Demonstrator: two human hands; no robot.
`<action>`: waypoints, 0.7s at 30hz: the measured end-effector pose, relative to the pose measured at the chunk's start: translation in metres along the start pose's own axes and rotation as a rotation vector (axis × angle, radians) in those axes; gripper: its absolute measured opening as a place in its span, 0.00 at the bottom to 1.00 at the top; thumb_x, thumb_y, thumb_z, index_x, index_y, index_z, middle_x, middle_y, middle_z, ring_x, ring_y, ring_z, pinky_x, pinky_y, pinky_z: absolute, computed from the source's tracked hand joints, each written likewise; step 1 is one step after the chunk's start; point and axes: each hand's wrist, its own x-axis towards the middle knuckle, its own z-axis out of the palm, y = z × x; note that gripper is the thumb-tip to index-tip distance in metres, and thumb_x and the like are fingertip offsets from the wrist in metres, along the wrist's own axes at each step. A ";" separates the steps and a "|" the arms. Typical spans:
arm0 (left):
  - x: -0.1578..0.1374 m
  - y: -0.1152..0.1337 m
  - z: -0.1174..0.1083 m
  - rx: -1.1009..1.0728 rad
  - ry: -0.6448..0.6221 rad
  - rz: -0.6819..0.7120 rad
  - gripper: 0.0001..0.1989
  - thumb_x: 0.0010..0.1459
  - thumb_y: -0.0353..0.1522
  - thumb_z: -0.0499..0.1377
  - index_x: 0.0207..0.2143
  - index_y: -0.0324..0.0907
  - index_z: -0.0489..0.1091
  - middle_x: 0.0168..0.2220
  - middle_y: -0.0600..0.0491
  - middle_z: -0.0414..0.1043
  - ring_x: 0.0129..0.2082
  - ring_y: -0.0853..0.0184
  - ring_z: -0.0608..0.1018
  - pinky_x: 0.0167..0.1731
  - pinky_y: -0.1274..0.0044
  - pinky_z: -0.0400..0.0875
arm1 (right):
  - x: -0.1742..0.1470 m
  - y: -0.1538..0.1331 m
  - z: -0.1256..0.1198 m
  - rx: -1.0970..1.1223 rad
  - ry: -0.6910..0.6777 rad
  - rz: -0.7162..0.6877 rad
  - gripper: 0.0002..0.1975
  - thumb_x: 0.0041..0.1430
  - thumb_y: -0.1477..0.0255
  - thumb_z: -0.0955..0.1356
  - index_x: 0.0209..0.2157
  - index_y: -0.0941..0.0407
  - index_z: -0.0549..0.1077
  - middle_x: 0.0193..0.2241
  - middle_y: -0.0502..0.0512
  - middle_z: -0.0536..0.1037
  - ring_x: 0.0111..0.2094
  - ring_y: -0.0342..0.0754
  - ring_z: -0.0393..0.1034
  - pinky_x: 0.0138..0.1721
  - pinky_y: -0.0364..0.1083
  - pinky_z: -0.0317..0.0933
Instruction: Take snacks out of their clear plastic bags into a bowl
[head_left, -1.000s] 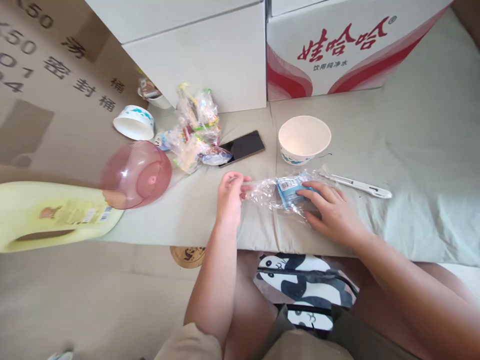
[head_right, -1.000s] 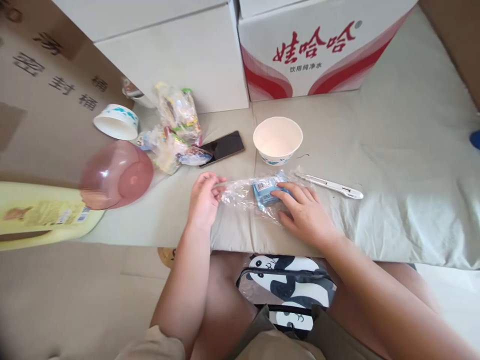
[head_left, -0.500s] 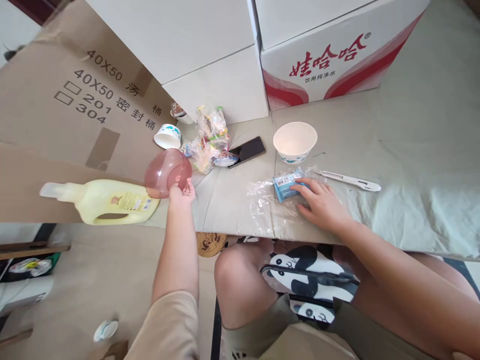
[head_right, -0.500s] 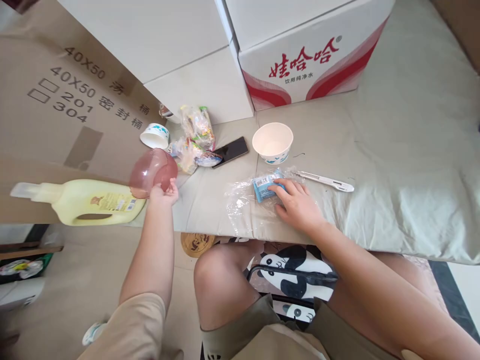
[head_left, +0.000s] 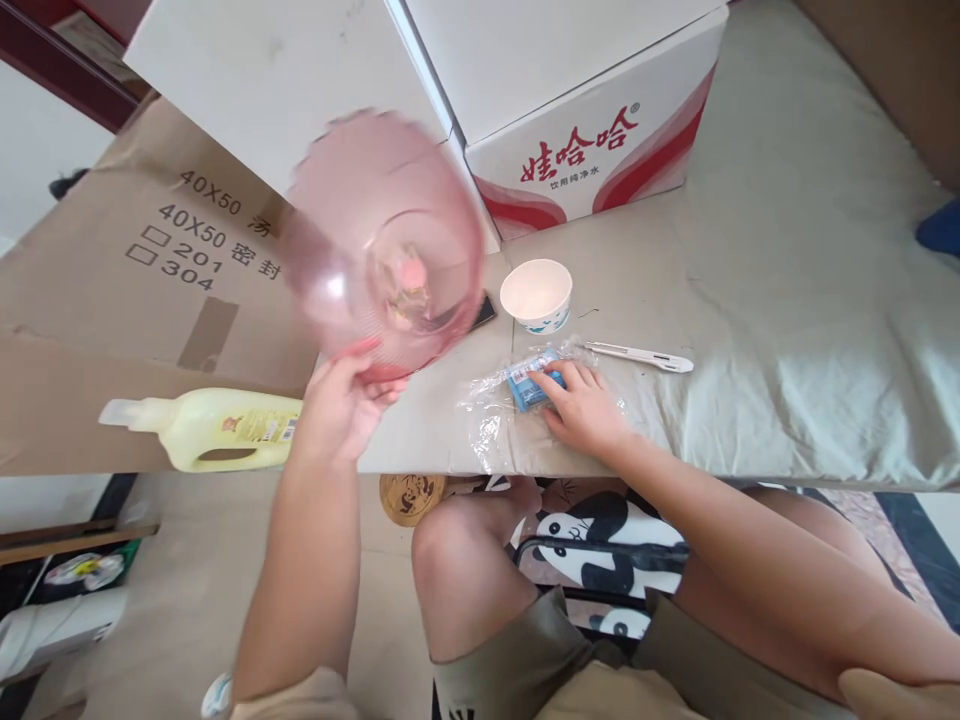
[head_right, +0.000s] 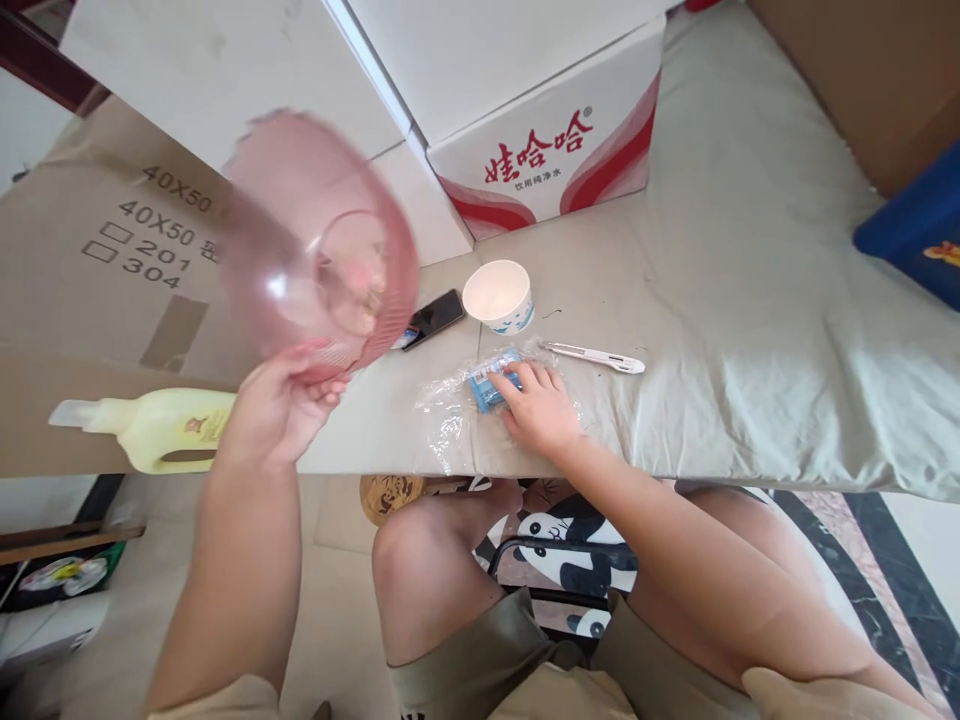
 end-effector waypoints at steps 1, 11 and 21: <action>-0.001 0.005 0.023 0.049 -0.100 0.003 0.08 0.58 0.24 0.56 0.38 0.37 0.74 0.19 0.51 0.74 0.17 0.68 0.76 0.17 0.82 0.68 | 0.000 0.000 0.000 0.005 -0.008 0.002 0.28 0.64 0.75 0.62 0.66 0.56 0.68 0.60 0.67 0.70 0.61 0.64 0.62 0.58 0.58 0.57; -0.004 -0.022 0.240 0.329 -0.694 -0.166 0.10 0.66 0.33 0.56 0.45 0.38 0.72 0.26 0.49 0.77 0.30 0.66 0.83 0.36 0.78 0.77 | 0.004 -0.004 0.001 0.043 -0.032 -0.004 0.29 0.63 0.77 0.63 0.66 0.55 0.68 0.62 0.65 0.70 0.63 0.65 0.60 0.62 0.60 0.55; -0.025 -0.095 0.244 0.114 -0.634 -0.423 0.12 0.67 0.28 0.50 0.45 0.32 0.70 0.33 0.42 0.79 0.33 0.66 0.84 0.37 0.78 0.79 | 0.003 -0.010 0.006 0.091 -0.046 -0.021 0.21 0.67 0.73 0.63 0.57 0.61 0.75 0.59 0.70 0.74 0.60 0.65 0.66 0.61 0.63 0.59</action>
